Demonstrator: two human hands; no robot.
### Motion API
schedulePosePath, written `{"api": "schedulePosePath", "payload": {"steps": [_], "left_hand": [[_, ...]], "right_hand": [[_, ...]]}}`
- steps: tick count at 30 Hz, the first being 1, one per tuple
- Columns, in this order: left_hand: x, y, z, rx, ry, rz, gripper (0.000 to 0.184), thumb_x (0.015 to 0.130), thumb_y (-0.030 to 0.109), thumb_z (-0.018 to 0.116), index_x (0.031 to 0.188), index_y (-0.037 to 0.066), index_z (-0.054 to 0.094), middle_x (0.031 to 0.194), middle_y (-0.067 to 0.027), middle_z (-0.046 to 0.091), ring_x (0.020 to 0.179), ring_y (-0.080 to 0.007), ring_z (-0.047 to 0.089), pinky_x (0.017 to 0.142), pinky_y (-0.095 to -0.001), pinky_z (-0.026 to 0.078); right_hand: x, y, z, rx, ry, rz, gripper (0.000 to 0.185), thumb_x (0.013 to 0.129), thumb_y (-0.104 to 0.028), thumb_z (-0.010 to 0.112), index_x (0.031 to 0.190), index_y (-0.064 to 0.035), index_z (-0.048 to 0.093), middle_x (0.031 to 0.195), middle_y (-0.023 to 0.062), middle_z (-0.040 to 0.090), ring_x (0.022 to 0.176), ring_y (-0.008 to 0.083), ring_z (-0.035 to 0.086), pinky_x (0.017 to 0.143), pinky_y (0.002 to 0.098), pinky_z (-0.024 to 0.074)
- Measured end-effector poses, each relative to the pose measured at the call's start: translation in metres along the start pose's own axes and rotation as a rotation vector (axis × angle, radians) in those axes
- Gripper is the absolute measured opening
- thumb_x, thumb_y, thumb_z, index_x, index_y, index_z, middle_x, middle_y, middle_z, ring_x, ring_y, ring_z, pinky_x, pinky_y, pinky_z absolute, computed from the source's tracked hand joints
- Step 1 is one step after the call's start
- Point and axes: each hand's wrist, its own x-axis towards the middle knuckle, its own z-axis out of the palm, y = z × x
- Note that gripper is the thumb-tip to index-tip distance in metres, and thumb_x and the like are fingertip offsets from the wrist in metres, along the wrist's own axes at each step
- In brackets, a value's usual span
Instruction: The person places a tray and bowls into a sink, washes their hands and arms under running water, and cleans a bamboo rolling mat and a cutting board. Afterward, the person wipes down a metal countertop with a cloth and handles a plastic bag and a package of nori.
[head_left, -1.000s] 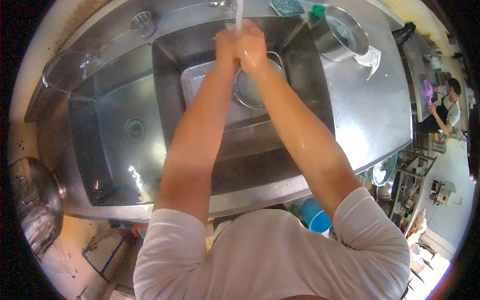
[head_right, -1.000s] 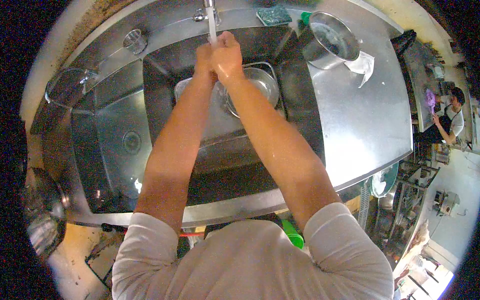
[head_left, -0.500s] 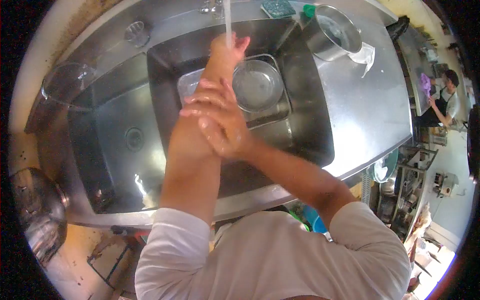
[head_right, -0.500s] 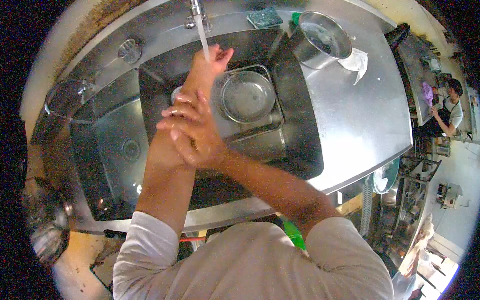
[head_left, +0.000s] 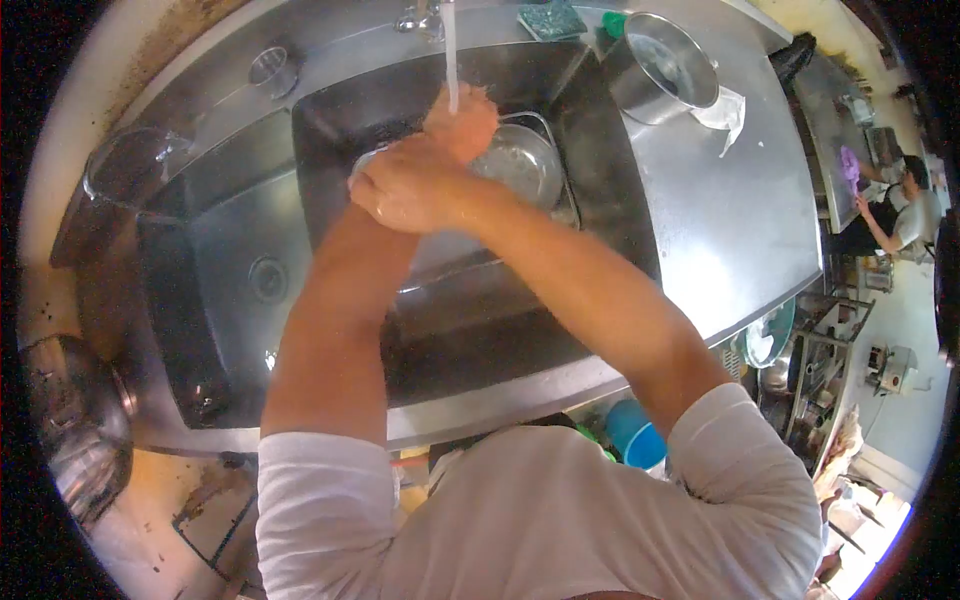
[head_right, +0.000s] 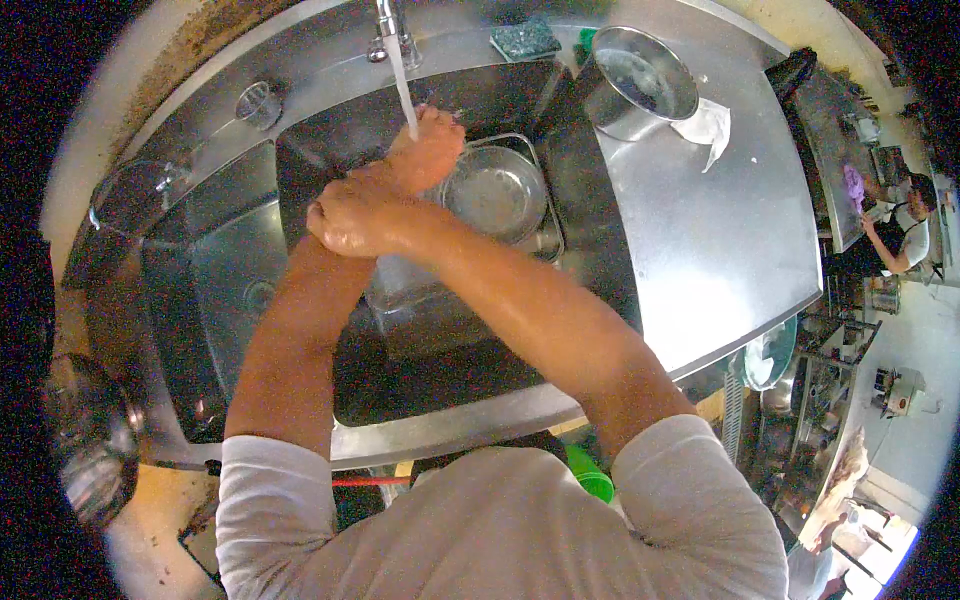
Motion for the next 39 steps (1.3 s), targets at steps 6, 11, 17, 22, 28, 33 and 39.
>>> {"api": "schedulePosePath", "payload": {"steps": [6, 11, 17, 22, 28, 33, 39], "left_hand": [[-0.01, -0.022, 0.027, 0.252, 0.27, 0.241, 0.021, 0.087, 0.02, 0.053, 0.099, 0.013, 0.069, 0.104, -0.0128, 0.067, 0.099, -0.0295, 0.063, 0.083, -0.0404, 0.048], [-0.03, -0.006, -0.042, -0.718, -0.194, 0.125, 0.03, 0.092, 0.021, 0.047, 0.099, -0.004, 0.063, 0.1, -0.0192, 0.068, 0.089, -0.0243, 0.067, 0.081, -0.0397, 0.052], [-0.026, -0.013, -0.054, -1.717, 0.202, -0.498, 0.032, 0.087, 0.024, 0.051, 0.077, -0.002, 0.067, 0.068, -0.0129, 0.066, 0.065, -0.0227, 0.066, 0.06, -0.0384, 0.052], [-0.023, -0.012, -0.036, -0.861, 0.422, -0.799, 0.037, 0.084, 0.038, 0.063, 0.09, 0.002, 0.059, 0.086, -0.0219, 0.068, 0.085, -0.0432, 0.066, 0.074, -0.0494, 0.053], [-0.03, -0.003, -0.028, -0.865, 0.509, -0.716, 0.038, 0.085, 0.037, 0.063, 0.107, 0.011, 0.048, 0.109, -0.0199, 0.057, 0.103, -0.0427, 0.059, 0.086, -0.0489, 0.049], [-0.029, -0.002, -0.03, -0.981, 0.43, -0.579, 0.036, 0.085, 0.022, 0.065, 0.114, 0.005, 0.052, 0.098, -0.0152, 0.061, 0.093, -0.0385, 0.062, 0.081, -0.045, 0.049], [-0.041, -0.022, -0.026, -2.543, 0.172, -0.147, 0.044, 0.085, 0.025, 0.071, 0.117, 0.0, 0.055, 0.083, -0.0044, 0.061, 0.075, -0.0185, 0.06, 0.071, -0.032, 0.051]], "right_hand": [[0.007, 0.083, 0.006, 0.066, 0.294, 0.015, 0.048, 0.093, -0.043, 0.04, 0.095, -0.007, 0.072, 0.099, 0.0249, 0.067, 0.089, 0.0472, 0.062, 0.084, 0.0562, 0.0464], [0.009, 0.125, -0.031, 0.62, -0.138, 0.233, 0.038, 0.091, -0.036, 0.056, 0.104, -0.0026, 0.07, 0.104, 0.016, 0.068, 0.09, 0.0285, 0.066, 0.079, 0.0387, 0.0513], [0.008, 0.137, -0.014, 1.593, 0.202, 0.295, 0.033, 0.092, -0.039, 0.06, 0.096, -0.0064, 0.063, 0.073, 0.0057, 0.06, 0.054, 0.0165, 0.056, 0.044, 0.0341, 0.0455], [0.029, 0.1, 0.028, 1.525, 0.759, 0.413, 0.036, 0.1, -0.035, 0.045, 0.102, -0.0024, 0.06, 0.094, 0.0144, 0.063, 0.087, 0.0248, 0.062, 0.07, 0.0382, 0.0508], [0.022, 0.097, 0.022, 1.509, 0.696, 0.48, 0.03, 0.098, -0.021, 0.041, 0.104, 0.0021, 0.059, 0.098, 0.0202, 0.062, 0.092, 0.0334, 0.062, 0.074, 0.0455, 0.0521], [0.02, 0.102, 0.001, 1.751, 0.579, 0.639, 0.016, 0.095, -0.013, 0.05, 0.102, -0.0019, 0.058, 0.102, 0.0137, 0.063, 0.09, 0.0263, 0.064, 0.072, 0.0438, 0.0545], [0.009, 0.137, -0.003, 2.211, 0.182, 0.506, 0.022, 0.098, -0.023, 0.046, 0.09, -0.0065, 0.058, 0.07, 0.0068, 0.055, 0.055, 0.0203, 0.053, 0.042, 0.0335, 0.0429]]}}
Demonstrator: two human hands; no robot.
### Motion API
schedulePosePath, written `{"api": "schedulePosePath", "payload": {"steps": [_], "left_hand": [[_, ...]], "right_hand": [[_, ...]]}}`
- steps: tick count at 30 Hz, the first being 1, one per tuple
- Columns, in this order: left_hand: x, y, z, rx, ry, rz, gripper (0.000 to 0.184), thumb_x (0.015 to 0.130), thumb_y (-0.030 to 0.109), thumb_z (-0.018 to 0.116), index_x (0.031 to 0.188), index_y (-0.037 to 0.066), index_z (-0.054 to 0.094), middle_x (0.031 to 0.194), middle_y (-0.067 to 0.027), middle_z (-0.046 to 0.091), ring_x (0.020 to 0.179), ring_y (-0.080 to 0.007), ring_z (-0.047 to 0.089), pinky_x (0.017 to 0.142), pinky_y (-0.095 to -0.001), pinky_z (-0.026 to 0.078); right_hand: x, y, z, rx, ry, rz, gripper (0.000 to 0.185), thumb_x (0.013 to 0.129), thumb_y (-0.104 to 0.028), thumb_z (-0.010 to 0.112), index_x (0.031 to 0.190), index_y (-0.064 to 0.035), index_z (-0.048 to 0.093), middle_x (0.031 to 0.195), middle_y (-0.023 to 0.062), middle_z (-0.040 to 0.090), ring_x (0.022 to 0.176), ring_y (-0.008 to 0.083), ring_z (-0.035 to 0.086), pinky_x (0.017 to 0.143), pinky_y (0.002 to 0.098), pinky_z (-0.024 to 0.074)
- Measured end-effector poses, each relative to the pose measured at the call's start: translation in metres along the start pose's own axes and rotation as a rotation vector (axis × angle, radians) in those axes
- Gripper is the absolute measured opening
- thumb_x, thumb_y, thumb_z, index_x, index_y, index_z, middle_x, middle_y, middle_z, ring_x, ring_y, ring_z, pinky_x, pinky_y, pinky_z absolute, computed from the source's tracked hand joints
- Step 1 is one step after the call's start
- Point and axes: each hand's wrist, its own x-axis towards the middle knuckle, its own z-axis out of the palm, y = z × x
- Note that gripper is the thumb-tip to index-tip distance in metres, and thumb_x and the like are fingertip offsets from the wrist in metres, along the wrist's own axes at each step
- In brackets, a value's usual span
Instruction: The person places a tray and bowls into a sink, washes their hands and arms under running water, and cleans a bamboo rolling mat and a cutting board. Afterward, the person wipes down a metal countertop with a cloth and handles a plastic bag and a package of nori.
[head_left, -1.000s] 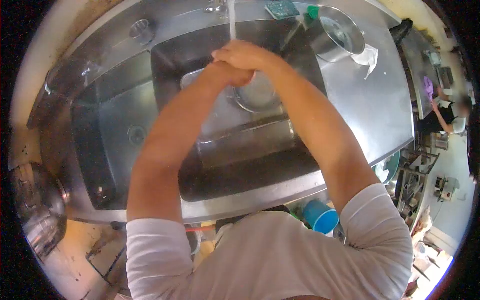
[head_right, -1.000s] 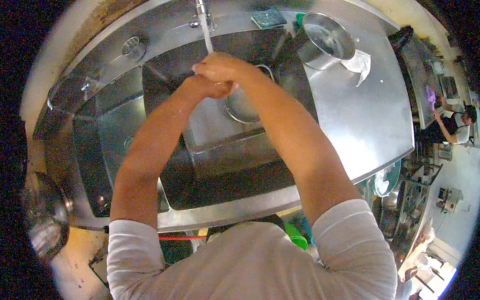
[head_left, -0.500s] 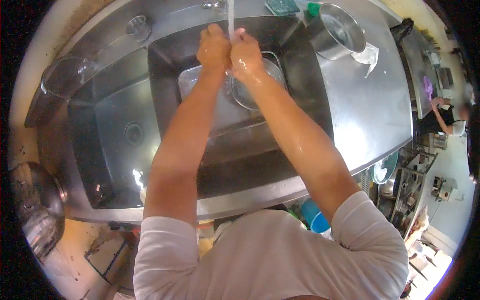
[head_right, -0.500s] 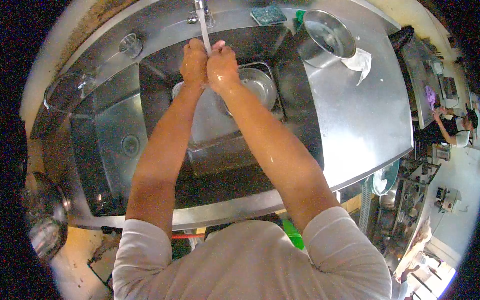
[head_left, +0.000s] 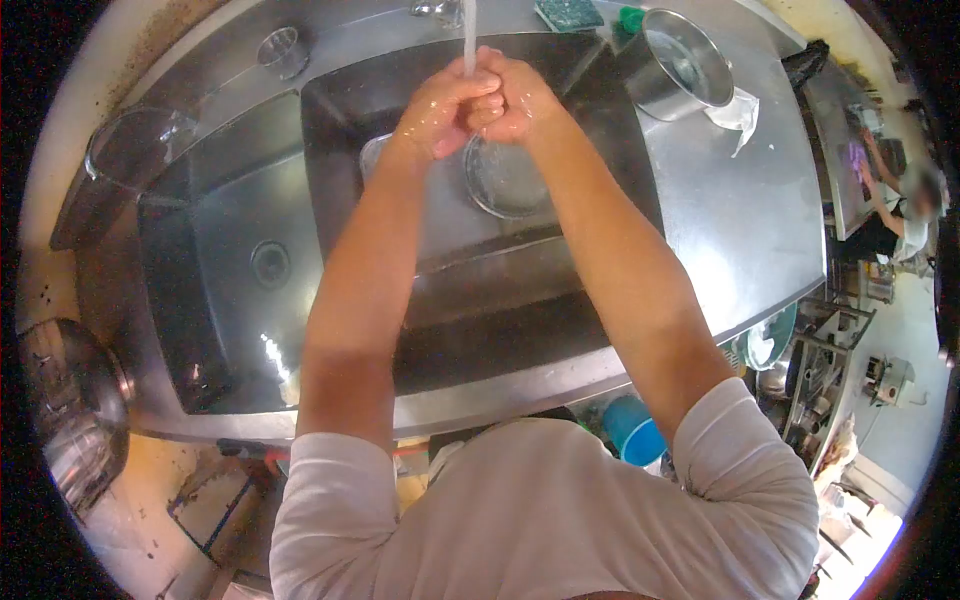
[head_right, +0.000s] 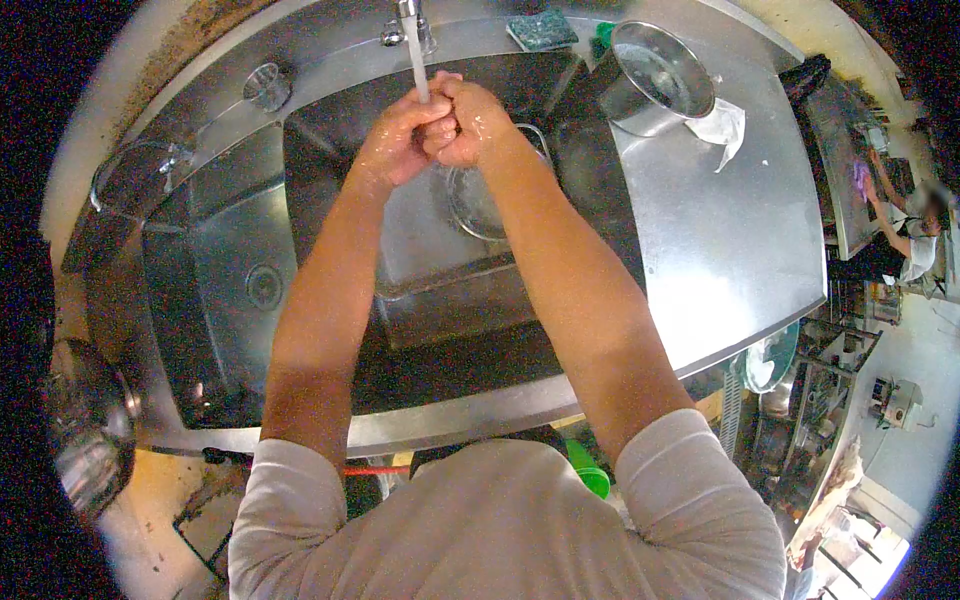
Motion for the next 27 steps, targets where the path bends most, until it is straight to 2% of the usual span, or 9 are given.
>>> {"api": "schedulePosePath", "payload": {"steps": [3, 8, 11, 15, 17, 19, 20, 22, 27], "left_hand": [[0.007, -0.007, 0.018, 0.085, 0.327, 0.091, 0.038, 0.087, 0.031, 0.069, 0.107, -0.001, 0.06, 0.076, -0.0036, 0.061, 0.065, -0.0181, 0.059, 0.059, -0.0319, 0.049], [0.028, -0.005, 0.019, 0.313, 0.643, 0.182, 0.044, 0.087, 0.041, 0.069, 0.092, -0.002, 0.065, 0.08, -0.0071, 0.065, 0.065, -0.0186, 0.059, 0.059, -0.0341, 0.048], [0.03, 0.011, 0.022, 0.483, 0.788, 0.033, 0.045, 0.088, 0.042, 0.067, 0.089, -0.003, 0.067, 0.085, -0.0126, 0.067, 0.073, -0.0218, 0.063, 0.066, -0.0368, 0.049], [0.032, 0.002, 0.016, 0.852, 0.645, 0.153, 0.039, 0.087, 0.035, 0.066, 0.091, -0.003, 0.069, 0.087, -0.0174, 0.068, 0.08, -0.0256, 0.066, 0.075, -0.0386, 0.05], [0.03, -0.01, 0.014, 1.025, 0.595, 0.32, 0.033, 0.088, 0.031, 0.066, 0.09, -0.003, 0.068, 0.083, -0.0138, 0.067, 0.076, -0.0229, 0.064, 0.071, -0.0363, 0.05], [0.027, -0.014, 0.025, 1.199, 0.541, 0.491, 0.028, 0.089, 0.026, 0.066, 0.089, -0.002, 0.066, 0.08, -0.0102, 0.066, 0.072, -0.0202, 0.063, 0.066, -0.034, 0.05], [0.029, -0.015, 0.036, 0.829, 0.629, 0.43, 0.026, 0.089, 0.024, 0.063, 0.089, -0.002, 0.067, 0.083, -0.0127, 0.067, 0.078, -0.0234, 0.064, 0.071, -0.0352, 0.051], [0.032, 0.0, 0.042, 0.036, 0.67, 0.243, 0.021, 0.091, 0.016, 0.057, 0.101, -0.001, 0.062, 0.09, -0.016, 0.065, 0.086, -0.0283, 0.064, 0.072, -0.0383, 0.054], [0.024, 0.001, 0.052, -0.434, 0.489, 0.281, 0.036, 0.094, 0.017, 0.055, 0.12, -0.005, 0.046, 0.103, -0.0203, 0.058, 0.088, -0.0326, 0.062, 0.078, -0.0406, 0.055]], "right_hand": [[0.003, 0.016, 0.007, -0.064, -0.124, 0.056, 0.031, 0.099, -0.031, 0.042, 0.082, -0.0075, 0.053, 0.063, 0.0039, 0.045, 0.048, 0.0159, 0.042, 0.035, 0.03, 0.0299], [0.016, 0.05, 0.015, -0.899, 0.522, -0.778, 0.034, 0.099, -0.03, 0.044, 0.099, -0.0009, 0.061, 0.08, 0.0094, 0.062, 0.067, 0.0164, 0.056, 0.052, 0.0309, 0.0431], [0.007, 0.052, 0.007, -1.264, 0.413, -0.943, 0.038, 0.098, -0.033, 0.046, 0.104, 0.001, 0.062, 0.093, 0.0142, 0.066, 0.077, 0.0213, 0.06, 0.067, 0.0344, 0.0476], [0.016, 0.05, -0.008, -1.277, 0.339, -0.865, 0.036, 0.098, -0.027, 0.042, 0.106, 0.0027, 0.059, 0.103, 0.0278, 0.063, 0.101, 0.0432, 0.06, 0.086, 0.045, 0.0476], [0.026, 0.05, -0.019, -1.223, 0.234, -1.214, 0.034, 0.094, -0.03, 0.056, 0.111, -0.0007, 0.059, 0.104, 0.0113, 0.064, 0.086, 0.0221, 0.06, 0.079, 0.0349, 0.0486], [0.013, 0.046, -0.007, -0.68, 0.144, -0.924, 0.033, 0.093, -0.029, 0.059, 0.112, -0.0017, 0.058, 0.104, 0.01, 0.063, 0.089, 0.022, 0.06, 0.08, 0.0347, 0.0489], [0.005, 0.042, 0.004, -0.155, 0.058, -0.609, 0.033, 0.092, -0.028, 0.061, 0.113, -0.0027, 0.058, 0.105, 0.0086, 0.062, 0.091, 0.0218, 0.06, 0.081, 0.0346, 0.0492], [0.002, 0.039, 0.023, -0.166, 0.059, -0.595, 0.033, 0.093, -0.03, 0.06, 0.113, -0.0033, 0.058, 0.105, 0.0093, 0.062, 0.092, 0.0222, 0.06, 0.081, 0.0354, 0.0493], [-0.001, 0.031, 0.031, -0.39, 0.263, -0.591, 0.034, 0.098, -0.032, 0.049, 0.113, -0.0028, 0.057, 0.104, 0.0158, 0.062, 0.093, 0.0299, 0.06, 0.079, 0.0413, 0.051]]}}
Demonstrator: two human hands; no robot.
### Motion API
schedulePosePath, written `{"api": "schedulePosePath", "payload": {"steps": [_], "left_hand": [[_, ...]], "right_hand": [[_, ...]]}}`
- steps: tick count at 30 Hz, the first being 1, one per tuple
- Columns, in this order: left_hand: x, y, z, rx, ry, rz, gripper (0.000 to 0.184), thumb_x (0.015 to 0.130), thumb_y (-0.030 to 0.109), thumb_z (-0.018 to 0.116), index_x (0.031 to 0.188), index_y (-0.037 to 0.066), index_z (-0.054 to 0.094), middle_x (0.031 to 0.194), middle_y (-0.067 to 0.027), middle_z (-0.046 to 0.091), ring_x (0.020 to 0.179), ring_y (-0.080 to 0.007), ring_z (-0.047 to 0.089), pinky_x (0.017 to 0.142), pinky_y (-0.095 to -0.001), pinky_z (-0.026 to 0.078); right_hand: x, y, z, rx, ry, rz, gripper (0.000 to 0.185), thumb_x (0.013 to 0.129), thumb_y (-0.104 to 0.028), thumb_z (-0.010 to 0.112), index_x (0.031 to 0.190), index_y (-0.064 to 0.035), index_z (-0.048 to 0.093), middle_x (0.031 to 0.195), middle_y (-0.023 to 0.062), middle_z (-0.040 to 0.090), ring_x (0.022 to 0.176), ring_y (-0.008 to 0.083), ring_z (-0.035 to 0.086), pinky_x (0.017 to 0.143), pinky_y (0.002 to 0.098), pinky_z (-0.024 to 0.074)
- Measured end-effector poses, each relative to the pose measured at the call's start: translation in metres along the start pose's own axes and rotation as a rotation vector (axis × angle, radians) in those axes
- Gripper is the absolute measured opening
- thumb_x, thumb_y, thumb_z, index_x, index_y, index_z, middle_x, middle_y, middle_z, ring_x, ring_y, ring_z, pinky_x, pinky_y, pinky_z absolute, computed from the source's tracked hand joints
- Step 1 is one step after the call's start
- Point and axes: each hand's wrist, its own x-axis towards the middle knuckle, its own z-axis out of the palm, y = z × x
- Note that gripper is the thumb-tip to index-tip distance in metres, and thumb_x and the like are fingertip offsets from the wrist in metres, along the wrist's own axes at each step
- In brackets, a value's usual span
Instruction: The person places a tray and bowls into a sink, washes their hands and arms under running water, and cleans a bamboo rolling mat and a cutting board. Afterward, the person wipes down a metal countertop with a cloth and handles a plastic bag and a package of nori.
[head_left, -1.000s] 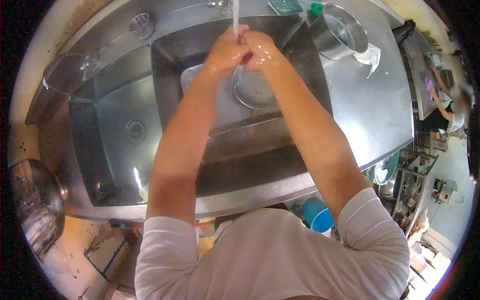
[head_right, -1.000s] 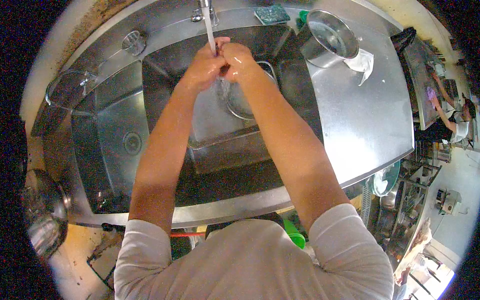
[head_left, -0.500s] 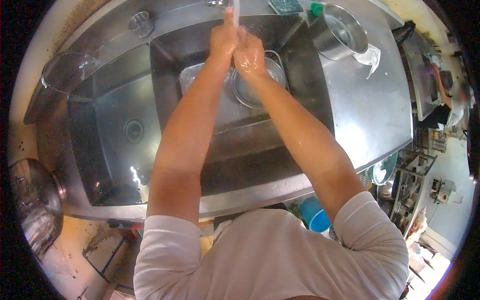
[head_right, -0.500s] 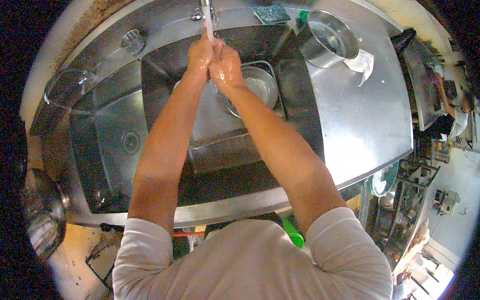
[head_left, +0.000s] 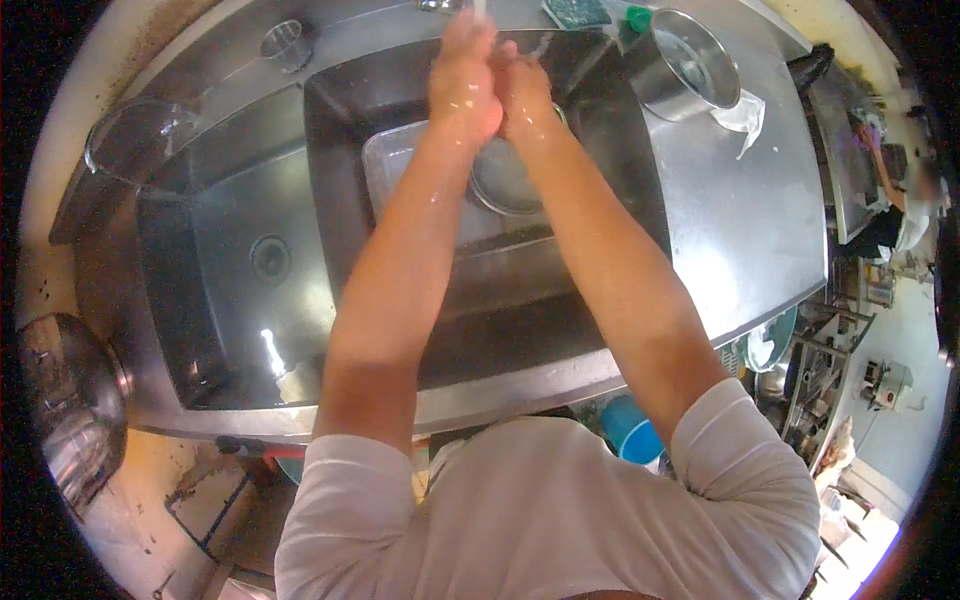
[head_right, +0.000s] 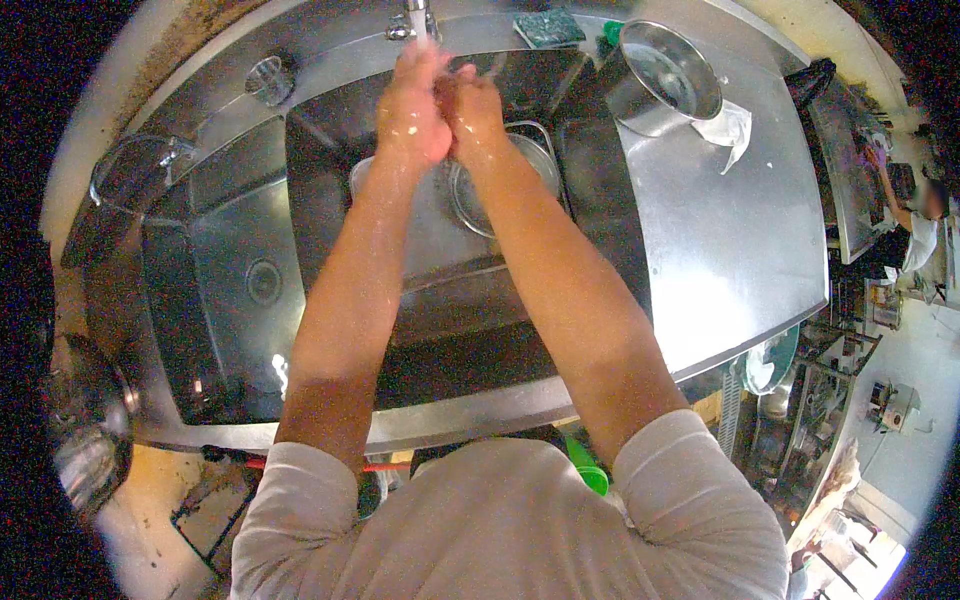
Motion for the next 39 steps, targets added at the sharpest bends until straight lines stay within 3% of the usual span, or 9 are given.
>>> {"api": "schedulePosePath", "payload": {"steps": [6, 9, 14, 17, 19, 24, 30, 32, 39], "left_hand": [[-0.004, 0.003, -0.001, 1.296, -0.253, 0.568, 0.067, 0.096, 0.047, 0.052, 0.148, 0.01, 0.033, 0.151, -0.0132, 0.033, 0.129, -0.0222, 0.041, 0.108, -0.0351, 0.033], [-0.007, 0.006, 0.003, 0.802, -0.208, 0.364, 0.072, 0.094, 0.053, 0.05, 0.148, 0.01, 0.032, 0.154, -0.0178, 0.028, 0.141, -0.0267, 0.029, 0.113, -0.0378, 0.023], [-0.013, -0.007, -0.003, 0.916, -0.429, 0.368, 0.071, 0.093, 0.048, 0.054, 0.149, 0.012, 0.031, 0.159, -0.0174, 0.012, 0.148, -0.0298, 0.01, 0.115, -0.0386, 0.019], [0.0, -0.003, -0.01, 1.213, -0.382, 0.515, 0.066, 0.091, 0.043, 0.059, 0.145, 0.012, 0.038, 0.158, -0.0146, 0.016, 0.142, -0.0327, 0.025, 0.111, -0.0404, 0.028], [-0.002, -0.002, -0.01, 0.232, -0.11, 0.128, 0.058, 0.089, 0.042, 0.062, 0.136, 0.012, 0.047, 0.146, -0.0136, 0.035, 0.126, -0.0332, 0.042, 0.104, -0.046, 0.038], [0.005, 0.004, -0.02, 0.028, -0.134, 0.044, 0.042, 0.09, 0.034, 0.061, 0.12, 0.006, 0.052, 0.12, -0.0193, 0.053, 0.106, -0.0314, 0.054, 0.091, -0.0485, 0.047], [0.006, -0.003, -0.025, -0.013, 0.067, -0.037, 0.024, 0.095, 0.014, 0.055, 0.109, -0.005, 0.054, 0.107, -0.0225, 0.062, 0.09, -0.031, 0.063, 0.076, -0.0393, 0.054], [0.002, -0.007, -0.031, 0.529, -0.063, 0.119, 0.02, 0.091, 0.016, 0.059, 0.098, -0.002, 0.06, 0.089, -0.0119, 0.061, 0.078, -0.0202, 0.058, 0.067, -0.0332, 0.048], [0.008, 0.013, -0.044, 0.34, -0.019, -0.067, 0.026, 0.1, 0.024, 0.045, 0.102, 0.005, 0.062, 0.078, -0.0064, 0.062, 0.055, -0.014, 0.052, 0.046, -0.0265, 0.043]], "right_hand": [[0.006, 0.013, -0.012, 0.229, -0.049, 0.171, 0.03, 0.1, -0.026, 0.043, 0.109, 0.0003, 0.054, 0.096, 0.0181, 0.062, 0.083, 0.0327, 0.062, 0.072, 0.045, 0.0525], [0.002, 0.025, -0.012, 0.106, -0.078, 0.085, 0.035, 0.1, -0.033, 0.043, 0.107, -0.0031, 0.06, 0.096, 0.0155, 0.062, 0.087, 0.0307, 0.061, 0.076, 0.0472, 0.05], [-0.006, 0.013, -0.012, 0.409, -0.026, 0.266, 0.031, 0.099, -0.031, 0.043, 0.109, -0.003, 0.054, 0.097, 0.0167, 0.061, 0.086, 0.0309, 0.061, 0.078, 0.0468, 0.0506], [0.001, 0.021, -0.019, 0.19, -0.005, 0.201, 0.025, 0.098, -0.026, 0.045, 0.108, -0.0052, 0.054, 0.099, 0.0158, 0.062, 0.088, 0.0306, 0.062, 0.078, 0.0459, 0.0508], [0.007, 0.027, -0.017, 0.226, 0.118, 0.123, 0.022, 0.095, -0.019, 0.049, 0.11, -0.0044, 0.056, 0.102, 0.0153, 0.063, 0.09, 0.0288, 0.063, 0.077, 0.0445, 0.051], [0.063, 0.097, -0.059, -0.253, -0.163, -0.584, 0.018, 0.09, -0.009, 0.055, 0.106, -0.0017, 0.057, 0.096, 0.0141, 0.064, 0.084, 0.0277, 0.064, 0.075, 0.0425, 0.0513], [0.008, 0.032, -0.018, -0.196, 0.037, -0.188, 0.014, 0.087, -0.01, 0.059, 0.099, -0.0018, 0.061, 0.086, 0.0132, 0.065, 0.078, 0.0289, 0.065, 0.07, 0.0401, 0.0522], [0.003, 0.014, -0.005, -0.036, 0.141, 0.008, 0.015, 0.088, -0.011, 0.059, 0.099, -0.0014, 0.062, 0.085, 0.0131, 0.065, 0.078, 0.0283, 0.065, 0.068, 0.0397, 0.0524], [0.014, 0.013, -0.011, 0.095, -0.399, 0.223, 0.026, 0.087, -0.027, 0.068, 0.097, -0.0027, 0.065, 0.081, 0.0051, 0.064, 0.063, 0.0095, 0.056, 0.051, 0.02, 0.0438]]}}
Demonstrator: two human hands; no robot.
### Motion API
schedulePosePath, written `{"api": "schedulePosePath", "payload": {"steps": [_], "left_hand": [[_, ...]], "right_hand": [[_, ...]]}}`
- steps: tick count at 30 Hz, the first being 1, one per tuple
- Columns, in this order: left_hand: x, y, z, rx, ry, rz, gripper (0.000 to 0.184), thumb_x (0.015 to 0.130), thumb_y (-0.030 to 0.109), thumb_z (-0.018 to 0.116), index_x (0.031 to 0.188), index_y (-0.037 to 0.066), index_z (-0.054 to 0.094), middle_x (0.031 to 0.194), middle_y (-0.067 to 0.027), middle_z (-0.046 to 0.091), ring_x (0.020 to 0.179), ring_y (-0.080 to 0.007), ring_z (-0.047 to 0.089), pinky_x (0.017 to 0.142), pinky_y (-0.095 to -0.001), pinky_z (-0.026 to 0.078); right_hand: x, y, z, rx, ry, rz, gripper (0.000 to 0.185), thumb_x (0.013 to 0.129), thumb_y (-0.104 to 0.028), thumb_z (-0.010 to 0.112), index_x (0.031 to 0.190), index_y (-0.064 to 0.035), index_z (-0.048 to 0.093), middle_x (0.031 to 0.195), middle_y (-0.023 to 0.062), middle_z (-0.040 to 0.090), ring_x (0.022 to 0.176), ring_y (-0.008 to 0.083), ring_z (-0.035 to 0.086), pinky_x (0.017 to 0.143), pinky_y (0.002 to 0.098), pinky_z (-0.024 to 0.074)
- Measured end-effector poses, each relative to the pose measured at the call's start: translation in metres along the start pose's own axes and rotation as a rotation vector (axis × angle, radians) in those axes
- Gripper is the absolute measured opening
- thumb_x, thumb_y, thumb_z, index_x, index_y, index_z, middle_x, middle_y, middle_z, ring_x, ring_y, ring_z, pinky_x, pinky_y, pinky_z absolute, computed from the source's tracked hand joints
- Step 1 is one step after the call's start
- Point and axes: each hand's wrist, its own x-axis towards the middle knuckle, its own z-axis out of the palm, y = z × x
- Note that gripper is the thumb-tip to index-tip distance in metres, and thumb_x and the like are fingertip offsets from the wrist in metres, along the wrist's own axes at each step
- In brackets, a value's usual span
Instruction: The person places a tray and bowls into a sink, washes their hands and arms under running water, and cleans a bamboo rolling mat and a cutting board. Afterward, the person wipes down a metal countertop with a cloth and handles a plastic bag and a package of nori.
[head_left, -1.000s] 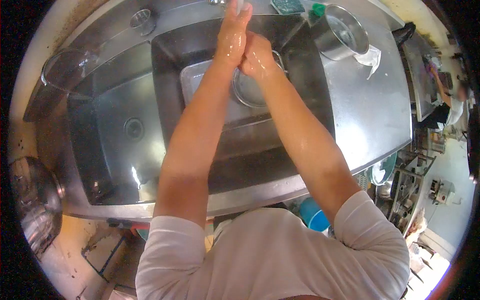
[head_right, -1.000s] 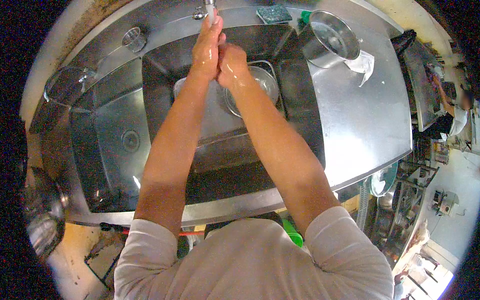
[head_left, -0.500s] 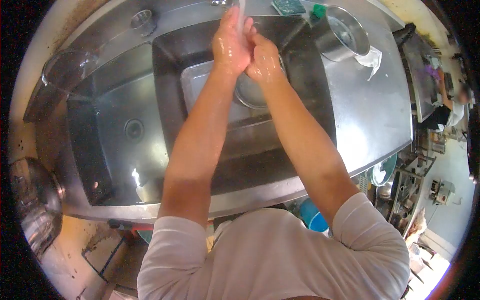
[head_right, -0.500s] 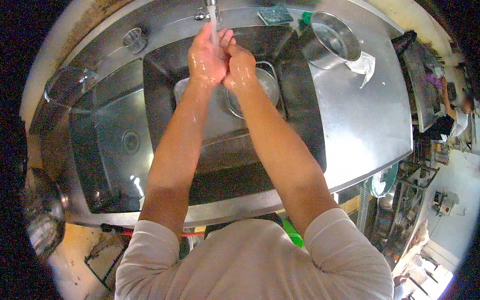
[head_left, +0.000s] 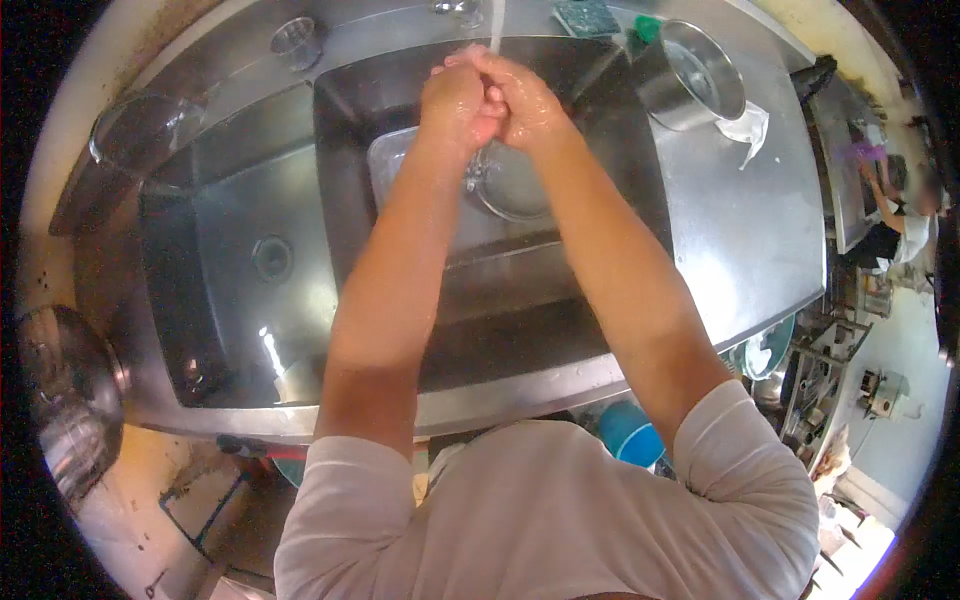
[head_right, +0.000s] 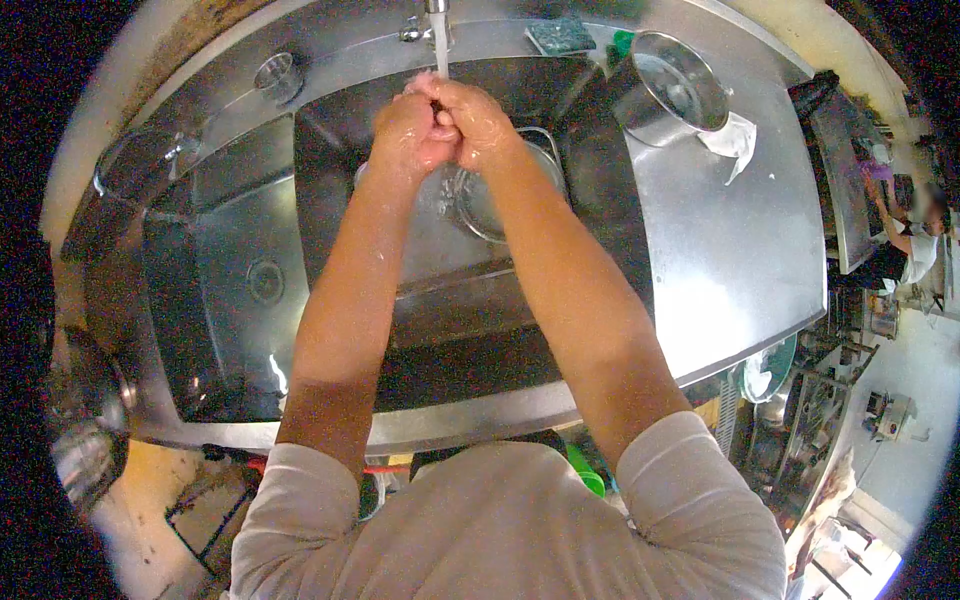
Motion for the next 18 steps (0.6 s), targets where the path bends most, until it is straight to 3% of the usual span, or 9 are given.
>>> {"api": "schedulePosePath", "payload": {"steps": [3, 5, 6, 9, 12, 14, 15, 17, 18], "left_hand": [[0.0, -0.005, -0.017, -0.283, -0.352, -0.314, 0.021, 0.095, 0.016, 0.044, 0.091, 0.004, 0.061, 0.076, -0.0058, 0.056, 0.063, -0.017, 0.056, 0.048, -0.0307, 0.044], [-0.012, -0.024, 0.005, 0.528, 0.076, 0.209, 0.025, 0.093, 0.025, 0.051, 0.094, 0.002, 0.062, 0.08, -0.0125, 0.065, 0.055, -0.0261, 0.06, 0.047, -0.0394, 0.048], [-0.011, -0.025, -0.001, 0.527, 0.078, 0.211, 0.025, 0.093, 0.025, 0.051, 0.094, 0.002, 0.062, 0.08, -0.0125, 0.065, 0.055, -0.0261, 0.06, 0.047, -0.0394, 0.048], [-0.01, -0.028, -0.016, 1.44, -0.074, 0.518, 0.027, 0.087, 0.026, 0.057, 0.093, 0.0, 0.063, 0.084, -0.0197, 0.066, 0.075, -0.0341, 0.067, 0.06, -0.0428, 0.053], [-0.02, -0.022, -0.01, 1.566, -0.117, 0.722, 0.028, 0.078, 0.013, 0.058, 0.1, -0.003, 0.066, 0.099, -0.0198, 0.068, 0.084, -0.0392, 0.064, 0.076, -0.0412, 0.052], [-0.046, 0.01, 0.018, 2.115, -0.104, 0.5, 0.033, 0.077, 0.016, 0.06, 0.102, -0.005, 0.066, 0.1, -0.0202, 0.067, 0.102, -0.0408, 0.06, 0.091, -0.0451, 0.046], [-0.042, 0.003, 0.012, 2.114, -0.104, 0.498, 0.033, 0.077, 0.016, 0.06, 0.102, -0.005, 0.066, 0.1, -0.0202, 0.067, 0.102, -0.0408, 0.06, 0.091, -0.0451, 0.046], [-0.022, -0.012, -0.007, 2.091, 0.175, 1.141, 0.036, 0.076, 0.019, 0.062, 0.104, -0.005, 0.066, 0.102, -0.0217, 0.066, 0.109, -0.0407, 0.054, 0.1, -0.0518, 0.037], [-0.016, -0.009, -0.008, 2.092, 0.175, 1.143, 0.036, 0.076, 0.019, 0.062, 0.104, -0.005, 0.066, 0.102, -0.0217, 0.066, 0.109, -0.0407, 0.054, 0.1, -0.0518, 0.037]], "right_hand": [[0.001, -0.004, -0.004, -0.18, 0.211, 0.118, 0.027, 0.087, -0.027, 0.069, 0.098, -0.0025, 0.065, 0.084, 0.0083, 0.065, 0.064, 0.0149, 0.058, 0.052, 0.0267, 0.0466], [0.005, 0.003, -0.011, -0.158, 0.214, 0.051, 0.027, 0.085, -0.025, 0.07, 0.1, -0.0032, 0.064, 0.085, 0.009, 0.065, 0.069, 0.0189, 0.061, 0.058, 0.0333, 0.0504], [0.005, 0.003, -0.006, -0.136, 0.209, -0.013, 0.028, 0.084, -0.024, 0.072, 0.102, -0.0039, 0.063, 0.087, 0.0098, 0.066, 0.074, 0.0229, 0.064, 0.064, 0.0399, 0.0542], [-0.004, -0.004, -0.001, -0.283, 0.313, 0.003, 0.028, 0.085, -0.025, 0.072, 0.102, -0.0047, 0.063, 0.084, 0.0099, 0.065, 0.075, 0.0245, 0.064, 0.065, 0.0417, 0.054], [0.002, -0.003, -0.008, -0.351, 0.442, 0.058, 0.029, 0.086, -0.025, 0.07, 0.104, -0.0044, 0.062, 0.091, 0.0108, 0.066, 0.08, 0.0252, 0.065, 0.07, 0.0419, 0.0545], [-0.009, 0.002, 0.0, -0.196, 0.385, 0.047, 0.028, 0.087, -0.024, 0.069, 0.106, -0.0042, 0.062, 0.095, 0.011, 0.066, 0.084, 0.0254, 0.065, 0.072, 0.0422, 0.0544], [-0.015, 0.006, 0.003, -0.04, 0.331, 0.037, 0.028, 0.088, -0.022, 0.067, 0.108, -0.0041, 0.061, 0.1, 0.0113, 0.065, 0.087, 0.0257, 0.064, 0.074, 0.0424, 0.0543], [-0.016, 0.01, 0.004, 0.046, 0.255, 0.021, 0.028, 0.089, -0.022, 0.065, 0.109, -0.0043, 0.061, 0.102, 0.0112, 0.065, 0.089, 0.0255, 0.064, 0.074, 0.0426, 0.0542], [-0.017, 0.01, 0.006, 0.134, 0.182, 0.003, 0.027, 0.09, -0.022, 0.063, 0.111, -0.0046, 0.06, 0.105, 0.0111, 0.065, 0.091, 0.0254, 0.064, 0.075, 0.0427, 0.0541]]}}
